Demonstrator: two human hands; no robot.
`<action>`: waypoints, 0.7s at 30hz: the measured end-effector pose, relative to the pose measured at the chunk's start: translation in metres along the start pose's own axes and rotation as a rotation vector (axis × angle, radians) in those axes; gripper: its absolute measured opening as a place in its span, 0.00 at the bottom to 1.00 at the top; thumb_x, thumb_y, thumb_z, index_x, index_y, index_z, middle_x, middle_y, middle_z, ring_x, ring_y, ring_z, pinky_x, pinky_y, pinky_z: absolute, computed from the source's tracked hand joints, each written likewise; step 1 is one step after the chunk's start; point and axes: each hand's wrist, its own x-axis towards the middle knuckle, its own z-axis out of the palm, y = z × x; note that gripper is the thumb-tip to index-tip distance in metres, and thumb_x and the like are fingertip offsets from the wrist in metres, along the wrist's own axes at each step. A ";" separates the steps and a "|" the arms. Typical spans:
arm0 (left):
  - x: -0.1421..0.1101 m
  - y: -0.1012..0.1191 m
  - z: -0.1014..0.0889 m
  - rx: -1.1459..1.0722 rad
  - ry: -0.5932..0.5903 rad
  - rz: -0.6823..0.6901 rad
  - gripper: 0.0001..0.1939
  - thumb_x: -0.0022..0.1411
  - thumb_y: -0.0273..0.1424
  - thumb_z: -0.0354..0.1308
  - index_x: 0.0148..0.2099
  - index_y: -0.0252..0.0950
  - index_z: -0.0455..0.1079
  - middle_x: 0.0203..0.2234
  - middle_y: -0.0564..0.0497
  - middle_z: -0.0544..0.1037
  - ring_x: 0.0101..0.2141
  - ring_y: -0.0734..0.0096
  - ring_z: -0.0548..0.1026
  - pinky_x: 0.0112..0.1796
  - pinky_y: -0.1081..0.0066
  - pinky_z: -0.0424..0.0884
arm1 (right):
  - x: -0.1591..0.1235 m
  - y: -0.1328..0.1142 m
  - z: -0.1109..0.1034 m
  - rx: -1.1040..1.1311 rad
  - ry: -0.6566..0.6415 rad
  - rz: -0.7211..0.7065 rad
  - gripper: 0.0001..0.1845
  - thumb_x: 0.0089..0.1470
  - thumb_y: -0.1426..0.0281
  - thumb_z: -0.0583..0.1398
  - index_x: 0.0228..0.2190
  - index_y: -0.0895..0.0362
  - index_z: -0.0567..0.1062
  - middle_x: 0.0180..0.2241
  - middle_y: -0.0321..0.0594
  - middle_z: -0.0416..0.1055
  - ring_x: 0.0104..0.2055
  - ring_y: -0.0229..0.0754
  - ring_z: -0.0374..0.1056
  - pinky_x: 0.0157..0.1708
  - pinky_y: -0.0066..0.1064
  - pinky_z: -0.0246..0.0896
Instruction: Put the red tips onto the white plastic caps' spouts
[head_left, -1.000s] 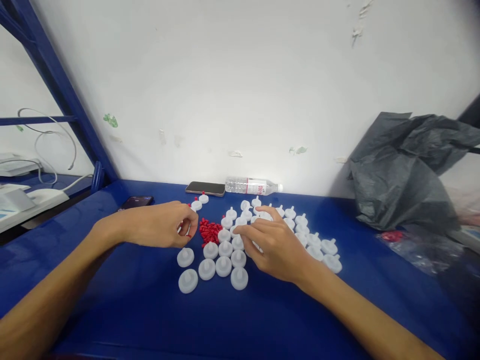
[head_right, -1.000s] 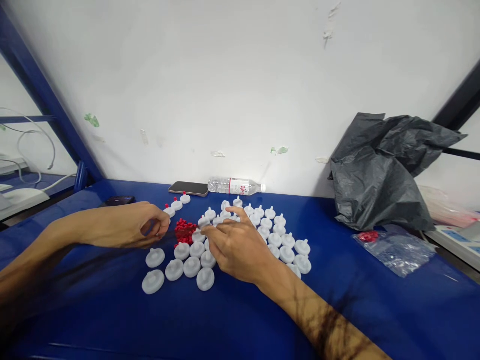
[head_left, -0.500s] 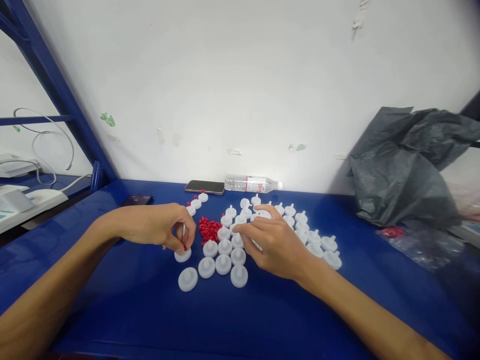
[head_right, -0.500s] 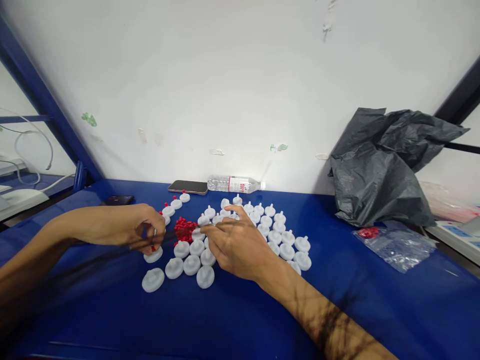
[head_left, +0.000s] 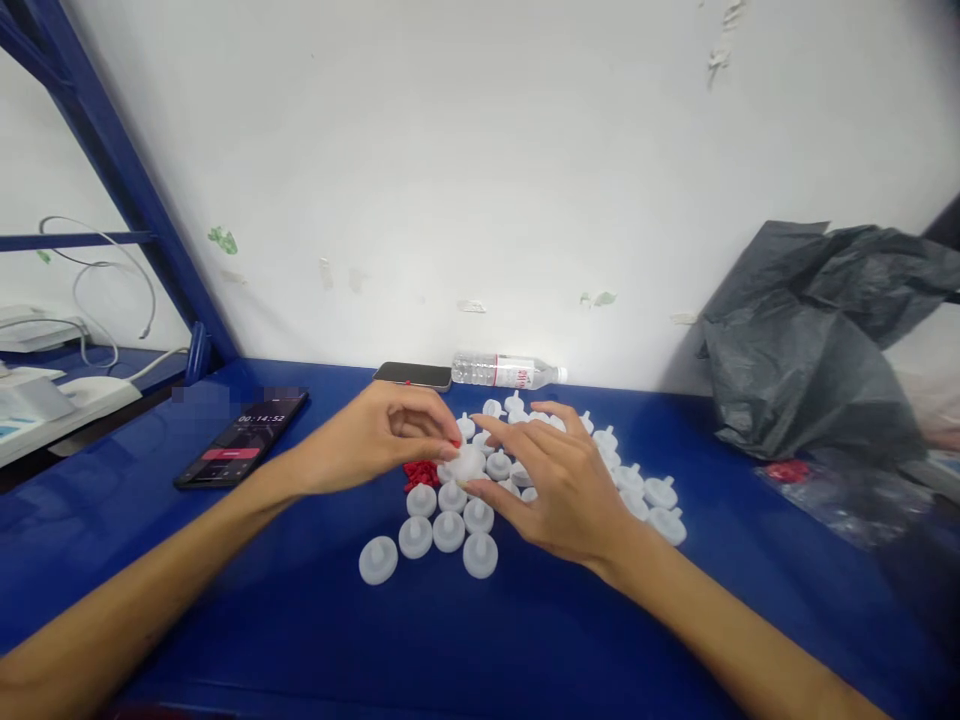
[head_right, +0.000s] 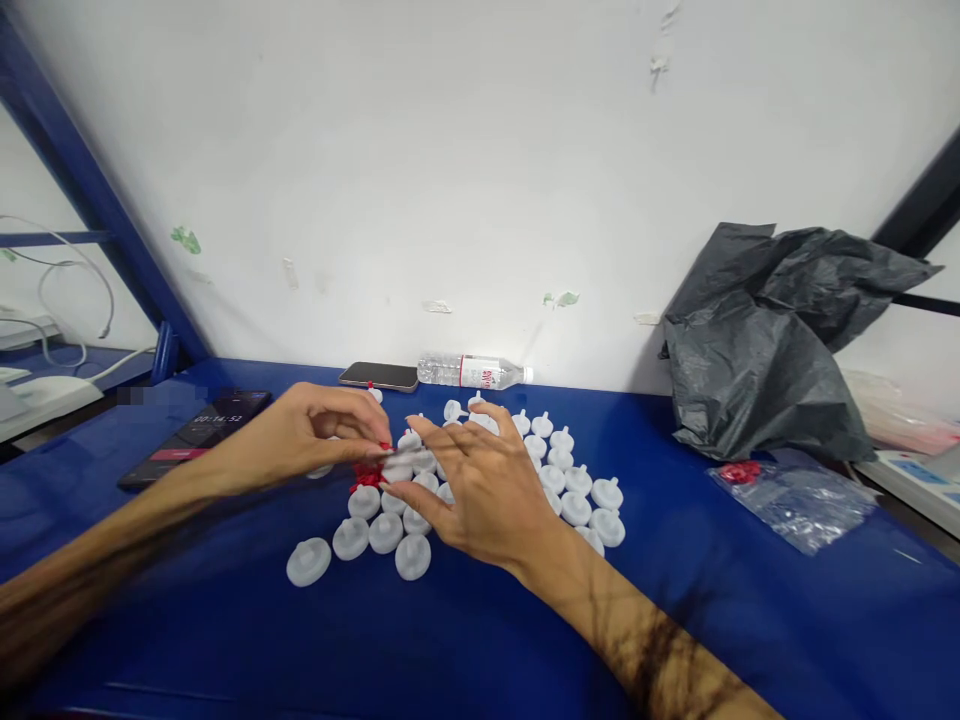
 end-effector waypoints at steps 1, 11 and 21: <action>0.000 -0.003 0.010 -0.045 0.036 0.035 0.12 0.70 0.40 0.86 0.42 0.38 0.91 0.40 0.47 0.94 0.37 0.65 0.90 0.40 0.68 0.89 | 0.000 0.001 0.000 -0.010 -0.008 0.006 0.24 0.80 0.52 0.75 0.65 0.54 0.90 0.50 0.44 0.99 0.40 0.50 0.93 0.67 0.55 0.86; 0.000 -0.041 0.046 -0.280 0.252 0.155 0.14 0.73 0.44 0.89 0.46 0.39 0.96 0.45 0.44 0.97 0.40 0.60 0.96 0.44 0.66 0.95 | -0.001 0.003 0.002 -0.053 -0.009 0.040 0.07 0.79 0.62 0.73 0.50 0.52 0.92 0.43 0.37 0.98 0.38 0.47 0.93 0.64 0.48 0.83; 0.001 -0.046 0.043 -0.133 0.295 0.162 0.13 0.72 0.46 0.89 0.47 0.42 1.00 0.43 0.42 0.98 0.41 0.55 0.95 0.43 0.63 0.93 | -0.004 0.008 0.001 -0.089 -0.019 -0.018 0.11 0.80 0.64 0.72 0.56 0.57 0.91 0.44 0.43 0.98 0.40 0.50 0.93 0.63 0.49 0.86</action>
